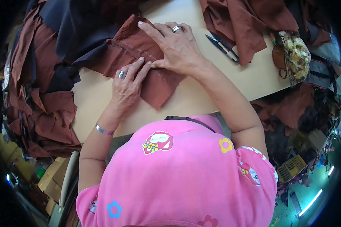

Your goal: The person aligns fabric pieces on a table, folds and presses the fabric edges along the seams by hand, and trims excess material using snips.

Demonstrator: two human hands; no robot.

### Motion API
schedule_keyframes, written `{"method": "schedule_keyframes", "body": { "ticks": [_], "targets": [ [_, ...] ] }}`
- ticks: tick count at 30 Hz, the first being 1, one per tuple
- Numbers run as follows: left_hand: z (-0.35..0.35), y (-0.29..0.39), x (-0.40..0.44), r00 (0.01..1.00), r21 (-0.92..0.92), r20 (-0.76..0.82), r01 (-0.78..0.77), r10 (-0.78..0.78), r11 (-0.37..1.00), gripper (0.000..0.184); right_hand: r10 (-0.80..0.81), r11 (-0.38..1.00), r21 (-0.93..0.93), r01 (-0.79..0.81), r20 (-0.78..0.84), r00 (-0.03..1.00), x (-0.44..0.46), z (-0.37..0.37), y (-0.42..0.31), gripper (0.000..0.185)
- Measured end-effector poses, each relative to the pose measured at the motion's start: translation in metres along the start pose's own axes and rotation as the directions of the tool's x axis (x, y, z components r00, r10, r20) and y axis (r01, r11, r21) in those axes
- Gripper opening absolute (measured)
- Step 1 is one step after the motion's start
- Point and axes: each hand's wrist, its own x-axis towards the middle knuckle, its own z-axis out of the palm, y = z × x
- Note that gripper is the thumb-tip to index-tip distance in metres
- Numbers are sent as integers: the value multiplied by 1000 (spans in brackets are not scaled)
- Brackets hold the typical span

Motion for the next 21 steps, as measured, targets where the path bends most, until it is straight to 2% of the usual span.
{"method": "schedule_keyframes", "body": {
  "ticks": [3, 9, 10, 12, 13, 16, 19, 21],
  "targets": [
    [-2, -3, -1, 999, 18, 35, -35, 34, 999, 48, 17, 1000, -9, -16, 79, 997, -7, -6, -5, 105],
    [-5, -1, 1, 999, -55, -17, -49, 48, 997, 48, 64, 996, -76, -41, 318, 946, -35, -33, -3, 106],
    [-5, -4, 1, 998, -135, -57, -33, 26, 990, 46, 25, 995, -103, 5, 289, 957, -36, -34, -2, 103],
    [-5, -16, 2, 991, -295, -128, -14, -25, 955, 43, 37, 999, 3, -39, 231, 972, -24, -39, 0, 98],
    [-10, -21, 7, 979, -259, -200, -12, -41, 966, 36, 45, 997, 60, -58, 203, 978, -17, -39, 2, 96],
    [-8, -31, 9, 986, -198, -165, -2, -31, 980, 31, 158, 966, 203, -159, 24, 987, 8, -13, 7, 84],
    [-5, -29, 8, 990, -143, -142, -41, 21, 989, 31, 327, 892, 241, -382, 239, 914, 32, -11, -2, 76],
    [-4, -21, 0, 993, -134, -117, -43, 27, 990, 31, 222, 920, 278, -275, 206, 953, 26, -9, 7, 76]
  ]
}}
